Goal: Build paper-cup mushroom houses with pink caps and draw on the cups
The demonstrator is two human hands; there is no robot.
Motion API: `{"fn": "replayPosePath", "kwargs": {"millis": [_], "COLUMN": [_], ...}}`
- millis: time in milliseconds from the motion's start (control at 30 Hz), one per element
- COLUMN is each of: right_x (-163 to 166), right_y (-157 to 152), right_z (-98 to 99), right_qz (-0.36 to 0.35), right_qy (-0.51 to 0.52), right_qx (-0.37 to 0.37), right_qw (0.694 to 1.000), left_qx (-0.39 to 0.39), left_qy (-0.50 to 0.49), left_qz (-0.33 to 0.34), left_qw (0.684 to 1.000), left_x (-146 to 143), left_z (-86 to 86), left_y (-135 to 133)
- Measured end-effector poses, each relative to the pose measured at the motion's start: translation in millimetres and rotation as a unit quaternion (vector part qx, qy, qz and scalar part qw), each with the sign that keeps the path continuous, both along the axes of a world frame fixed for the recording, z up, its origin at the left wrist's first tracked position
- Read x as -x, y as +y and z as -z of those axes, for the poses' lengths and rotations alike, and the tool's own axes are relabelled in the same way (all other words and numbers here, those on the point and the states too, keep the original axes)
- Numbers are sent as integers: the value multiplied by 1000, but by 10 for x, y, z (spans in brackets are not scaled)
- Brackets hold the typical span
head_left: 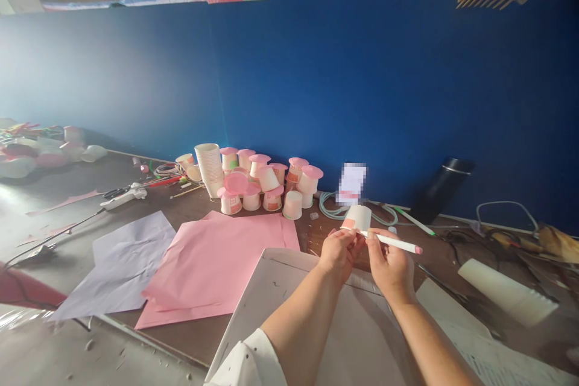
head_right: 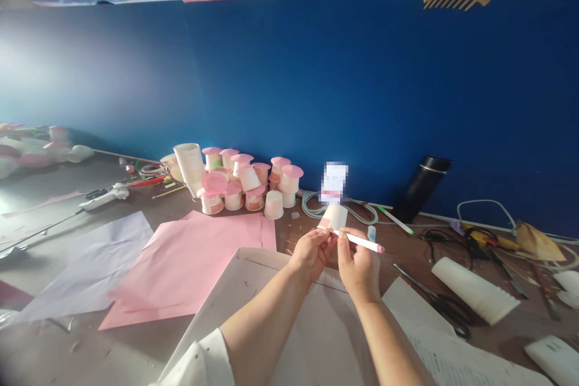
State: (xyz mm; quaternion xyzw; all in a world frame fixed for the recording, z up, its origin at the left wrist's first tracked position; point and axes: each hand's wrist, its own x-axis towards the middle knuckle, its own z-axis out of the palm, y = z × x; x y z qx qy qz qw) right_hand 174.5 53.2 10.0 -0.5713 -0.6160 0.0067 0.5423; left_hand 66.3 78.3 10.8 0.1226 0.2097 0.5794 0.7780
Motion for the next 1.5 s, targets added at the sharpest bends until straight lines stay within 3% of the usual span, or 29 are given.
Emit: {"fn": "replayPosePath", "kwargs": {"millis": [1500], "right_x": [7], "right_y": [7], "right_z": [8], "right_qz": [-1], "right_qy": [-5], "right_qx": [-25], "right_qw": [1000], "left_qx": [-2], "left_qy": [7], "left_qz": [3], "left_qw": [1000], "left_x": [3], "left_z": [2], "left_y": [0]}}
